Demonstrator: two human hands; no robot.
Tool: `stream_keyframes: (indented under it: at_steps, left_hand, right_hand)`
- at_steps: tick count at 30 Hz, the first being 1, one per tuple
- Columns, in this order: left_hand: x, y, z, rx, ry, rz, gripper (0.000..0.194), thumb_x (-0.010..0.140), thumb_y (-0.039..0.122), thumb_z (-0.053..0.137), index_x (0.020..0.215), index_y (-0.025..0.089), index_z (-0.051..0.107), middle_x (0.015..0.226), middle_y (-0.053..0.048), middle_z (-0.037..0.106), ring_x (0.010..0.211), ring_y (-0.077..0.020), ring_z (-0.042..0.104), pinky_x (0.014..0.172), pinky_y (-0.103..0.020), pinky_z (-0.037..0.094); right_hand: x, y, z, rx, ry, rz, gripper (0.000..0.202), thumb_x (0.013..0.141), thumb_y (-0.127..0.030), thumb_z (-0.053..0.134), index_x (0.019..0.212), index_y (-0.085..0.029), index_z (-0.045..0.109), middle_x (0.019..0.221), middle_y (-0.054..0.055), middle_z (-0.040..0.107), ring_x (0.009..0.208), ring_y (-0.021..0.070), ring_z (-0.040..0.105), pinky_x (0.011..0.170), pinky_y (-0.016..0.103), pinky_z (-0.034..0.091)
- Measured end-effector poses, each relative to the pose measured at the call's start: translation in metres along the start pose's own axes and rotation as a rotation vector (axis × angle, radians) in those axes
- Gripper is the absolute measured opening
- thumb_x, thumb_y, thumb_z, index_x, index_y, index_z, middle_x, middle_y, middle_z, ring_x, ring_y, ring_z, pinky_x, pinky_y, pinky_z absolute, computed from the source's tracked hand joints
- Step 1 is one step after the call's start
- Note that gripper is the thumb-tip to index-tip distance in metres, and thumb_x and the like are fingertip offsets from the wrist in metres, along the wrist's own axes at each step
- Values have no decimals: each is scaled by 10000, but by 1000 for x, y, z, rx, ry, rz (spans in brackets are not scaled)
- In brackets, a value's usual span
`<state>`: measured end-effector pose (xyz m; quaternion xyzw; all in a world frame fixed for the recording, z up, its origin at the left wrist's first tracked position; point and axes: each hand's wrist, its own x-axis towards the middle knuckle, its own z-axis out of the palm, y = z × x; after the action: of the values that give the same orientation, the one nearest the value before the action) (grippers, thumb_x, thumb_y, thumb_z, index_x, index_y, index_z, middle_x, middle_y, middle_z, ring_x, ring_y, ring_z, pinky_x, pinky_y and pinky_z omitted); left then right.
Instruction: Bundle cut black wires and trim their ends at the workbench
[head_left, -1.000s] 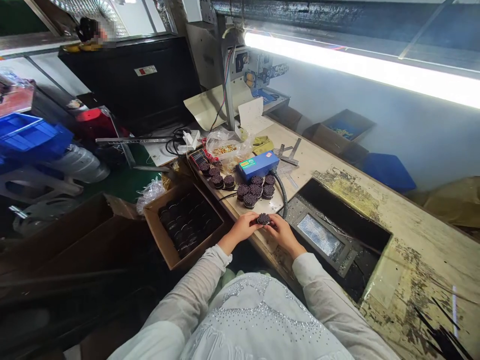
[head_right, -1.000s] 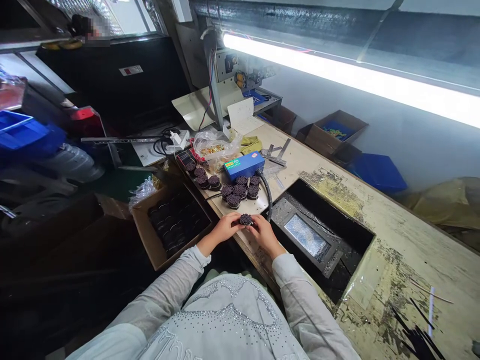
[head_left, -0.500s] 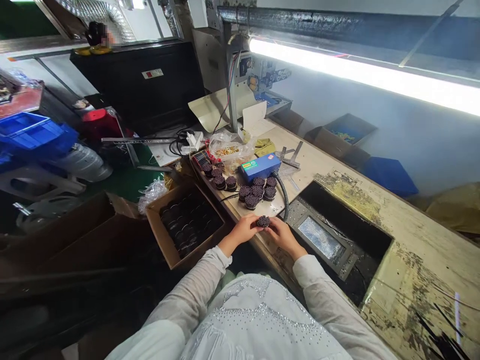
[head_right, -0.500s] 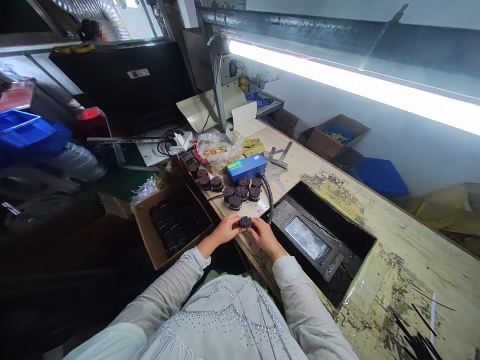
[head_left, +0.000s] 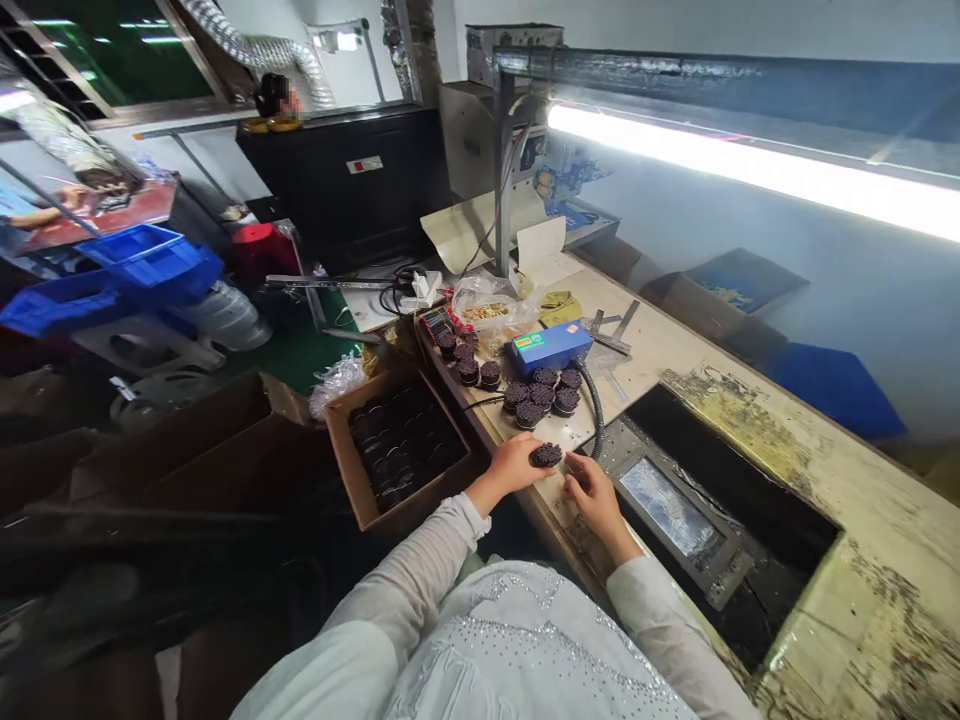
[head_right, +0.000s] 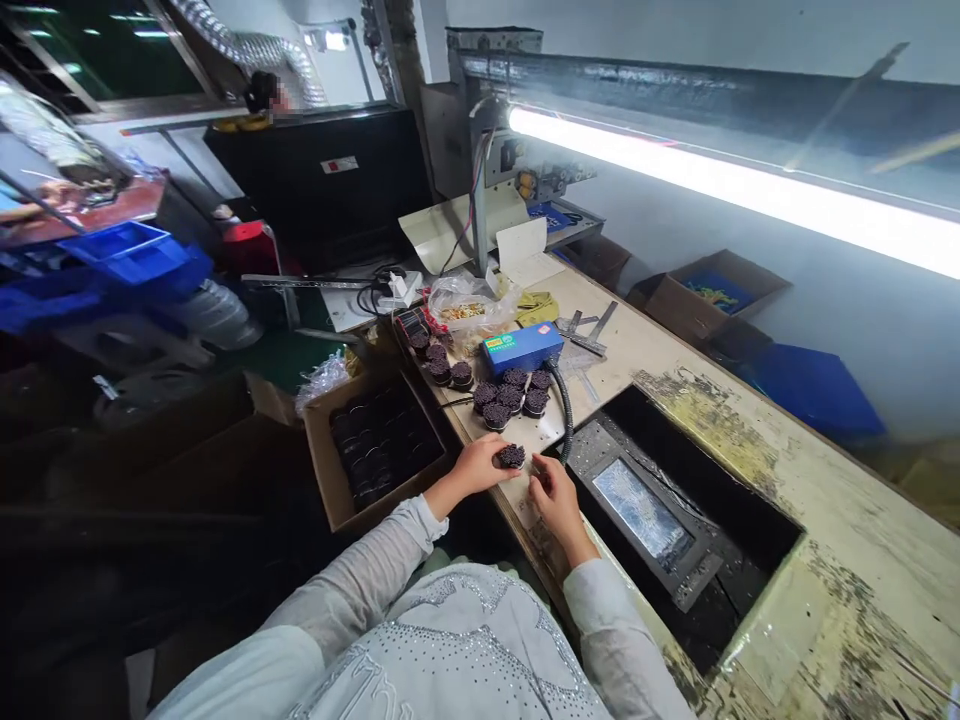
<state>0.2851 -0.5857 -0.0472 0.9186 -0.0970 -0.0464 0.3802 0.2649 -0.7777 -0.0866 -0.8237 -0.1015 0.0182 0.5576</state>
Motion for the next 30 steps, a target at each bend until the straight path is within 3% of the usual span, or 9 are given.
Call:
stream_keyframes:
  at_steps: [6,10,14,21,24,27,29,30]
  left_hand:
    - [-10,-28,-20,-79,281,-140,236,673,256,779,868,147,703,858,-57,640,828,-196,616,778,-305,493]
    - [-1,-46,-40,-50,413,-257,169,679,228,772,807,149,695,830,-46,625,805,-183,604,767,-306,493]
    - [15,-53,-46,-96,452,-290,206,657,204,781,835,145,697,839,-49,617,815,-190,606,798,-328,497]
    - [15,-59,-38,-242,439,-276,433,658,65,701,1082,138,644,1001,-67,619,644,-89,596,653,-252,536]
    - [-2,-60,-38,-292,480,-281,493,680,42,640,1161,143,602,1135,-100,600,710,-91,624,629,-226,541]
    - [-42,-66,-33,-288,545,-297,465,671,80,657,1130,149,624,1111,-91,623,734,-108,628,652,-240,543]
    - [-77,-75,-25,-237,530,-309,415,678,151,695,1091,151,655,1017,-80,658,745,-134,635,696,-267,541]
    - [-96,-81,-21,-206,490,-315,386,700,195,698,1082,160,667,964,-69,674,762,-148,645,725,-276,537]
  right_hand:
    - [-2,-3,2,-38,14,15,355,824,-376,527,1074,-152,644,1017,127,657,725,207,608,671,374,537]
    - [0,-4,4,-86,27,51,361,821,-409,509,1010,-141,661,959,111,668,695,191,607,672,351,537]
    - [-3,-4,5,-78,11,76,372,828,-427,498,1013,-141,649,945,114,666,648,181,599,613,331,539]
    - [-1,0,4,-64,30,99,430,799,-493,529,988,-131,663,981,146,673,764,229,637,640,348,553]
    - [-6,1,0,-22,36,163,523,763,-569,558,1039,-134,652,1015,154,686,735,223,639,613,340,553]
    - [-23,-2,0,-49,29,235,676,743,-654,542,1183,-143,589,1022,152,697,680,218,636,540,325,539]
    - [-29,-5,6,-79,-69,222,748,743,-686,511,1275,-160,537,975,148,709,729,264,675,569,362,568]
    - [-28,-7,13,-122,-182,197,752,760,-698,464,1315,-194,517,900,132,718,729,285,690,578,391,579]
